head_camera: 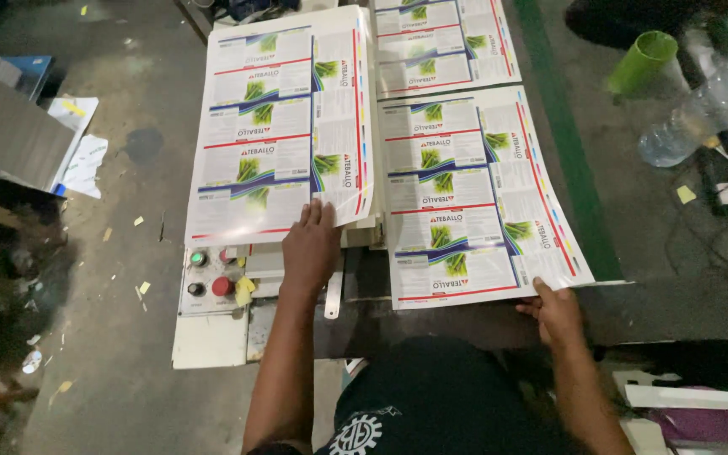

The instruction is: Aligning and inspecting printed labels as they come off a conveyor belt at a printing station.

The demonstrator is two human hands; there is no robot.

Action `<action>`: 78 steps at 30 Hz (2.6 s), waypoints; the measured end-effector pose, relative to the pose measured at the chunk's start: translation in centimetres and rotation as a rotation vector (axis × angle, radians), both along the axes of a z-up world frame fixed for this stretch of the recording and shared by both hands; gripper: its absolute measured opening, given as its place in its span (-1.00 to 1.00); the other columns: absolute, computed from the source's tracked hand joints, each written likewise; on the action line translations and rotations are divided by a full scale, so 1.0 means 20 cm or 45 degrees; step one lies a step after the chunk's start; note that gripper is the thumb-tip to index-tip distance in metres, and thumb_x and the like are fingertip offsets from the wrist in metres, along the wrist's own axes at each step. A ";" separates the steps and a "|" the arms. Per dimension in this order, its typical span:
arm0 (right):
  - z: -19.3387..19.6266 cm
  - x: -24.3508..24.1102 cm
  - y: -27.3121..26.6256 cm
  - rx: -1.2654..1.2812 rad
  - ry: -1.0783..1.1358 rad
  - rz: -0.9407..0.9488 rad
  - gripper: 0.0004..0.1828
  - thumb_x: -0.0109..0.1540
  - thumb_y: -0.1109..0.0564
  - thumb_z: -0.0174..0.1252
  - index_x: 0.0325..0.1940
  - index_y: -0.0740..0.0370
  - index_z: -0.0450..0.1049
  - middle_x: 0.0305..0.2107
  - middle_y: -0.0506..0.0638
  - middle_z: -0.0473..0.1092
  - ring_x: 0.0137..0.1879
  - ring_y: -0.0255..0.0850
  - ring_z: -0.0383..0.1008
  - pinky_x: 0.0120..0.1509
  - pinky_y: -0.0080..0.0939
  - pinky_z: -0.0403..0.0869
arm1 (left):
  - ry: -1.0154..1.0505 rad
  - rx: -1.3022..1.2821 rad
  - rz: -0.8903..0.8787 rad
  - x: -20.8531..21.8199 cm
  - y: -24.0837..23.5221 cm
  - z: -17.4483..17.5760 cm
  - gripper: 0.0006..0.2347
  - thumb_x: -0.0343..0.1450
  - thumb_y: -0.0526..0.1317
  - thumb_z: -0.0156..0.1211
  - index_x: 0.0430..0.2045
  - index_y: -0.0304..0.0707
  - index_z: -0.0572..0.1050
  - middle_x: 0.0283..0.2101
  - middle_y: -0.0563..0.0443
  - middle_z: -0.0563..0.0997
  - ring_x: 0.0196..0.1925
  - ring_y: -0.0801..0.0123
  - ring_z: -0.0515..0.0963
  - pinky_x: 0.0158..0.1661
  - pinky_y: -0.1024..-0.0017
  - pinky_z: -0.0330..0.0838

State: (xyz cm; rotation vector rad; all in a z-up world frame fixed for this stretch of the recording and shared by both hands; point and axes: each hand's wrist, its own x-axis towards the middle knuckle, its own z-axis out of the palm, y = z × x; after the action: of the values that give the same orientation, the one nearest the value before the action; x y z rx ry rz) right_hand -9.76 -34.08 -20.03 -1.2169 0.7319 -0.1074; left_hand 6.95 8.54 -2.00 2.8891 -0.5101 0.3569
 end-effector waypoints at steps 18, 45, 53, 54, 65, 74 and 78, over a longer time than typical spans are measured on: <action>0.00 0.60 -0.14 0.177 -0.054 0.257 -0.58 0.44 -0.07 -0.01 0.20 0.30 0.37 -0.18 0.19 0.55 -0.22 -0.07 0.59 -0.28 -0.12 0.47 | -0.075 0.012 -0.017 0.05 0.03 -0.05 -0.69 0.48 -0.21 0.03 0.09 -0.30 0.47 0.25 -0.33 0.51 0.26 -0.07 0.52 0.01 0.10 0.50; 0.15 0.11 0.15 0.127 -0.380 0.084 -0.66 0.37 0.11 0.12 0.19 0.28 0.40 -0.26 0.14 0.51 -0.32 -0.17 0.52 -0.33 -0.13 0.52 | -0.084 -0.208 -0.343 -0.12 -0.29 0.01 -0.60 0.46 0.00 0.18 0.12 -0.22 0.50 0.32 -0.24 0.46 0.42 -0.05 0.35 0.35 -0.08 0.11; 0.09 -0.10 -0.05 -0.054 -0.284 -0.035 -0.60 0.41 0.20 0.05 0.33 0.37 0.31 -0.13 0.21 0.46 -0.25 -0.11 0.50 -0.30 -0.12 0.50 | -0.023 -0.024 0.001 -0.01 0.02 0.00 -0.23 0.41 0.23 0.12 0.34 -0.49 0.17 0.46 -0.46 0.06 0.52 -0.17 -0.03 0.38 -0.12 -0.14; 0.08 -0.12 -0.07 -0.129 -0.192 -0.068 -0.61 0.44 0.23 0.03 0.35 0.41 0.29 -0.11 0.27 0.44 -0.22 -0.06 0.49 -0.28 -0.09 0.50 | 0.112 0.053 0.013 -0.03 0.02 0.00 -0.16 0.40 0.28 0.10 0.36 -0.52 0.10 0.47 -0.45 -0.02 0.53 -0.16 -0.10 0.38 -0.15 -0.22; -0.13 -0.33 -0.18 -0.123 -0.079 -0.151 -0.49 0.43 0.26 -0.08 0.50 0.27 0.20 0.04 0.16 0.46 -0.12 -0.10 0.53 -0.28 -0.12 0.51 | 0.081 0.046 -0.129 0.01 0.14 0.08 -0.71 0.48 -0.24 0.06 0.09 -0.27 0.49 0.13 -0.24 0.59 0.14 -0.01 0.59 0.01 0.14 0.51; -0.14 -0.38 -0.14 -0.090 -0.046 -0.215 -0.61 0.43 0.21 0.02 0.36 0.24 0.34 -0.06 0.07 0.50 -0.19 -0.15 0.53 -0.31 -0.16 0.51 | -0.375 -0.321 -0.142 -0.23 0.00 0.45 -0.84 0.46 -0.33 0.21 -0.11 -0.29 0.58 -0.12 -0.15 0.71 -0.18 0.03 0.71 -0.20 0.20 0.58; -0.10 -0.32 -0.12 -0.068 -0.127 -0.095 -0.61 0.42 0.18 0.01 0.36 0.21 0.35 -0.07 0.02 0.52 -0.19 -0.19 0.54 -0.32 -0.19 0.49 | -0.234 -0.320 -0.005 -0.26 -0.02 0.38 -0.82 0.41 -0.32 0.24 -0.13 -0.27 0.63 -0.17 -0.16 0.72 -0.23 -0.03 0.69 -0.24 0.15 0.55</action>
State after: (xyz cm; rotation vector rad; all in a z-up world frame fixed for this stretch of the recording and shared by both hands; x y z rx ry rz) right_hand -16.19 -36.49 -22.00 -1.2264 0.6909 -0.2486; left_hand 1.77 8.11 5.56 2.6263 -0.4625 0.6409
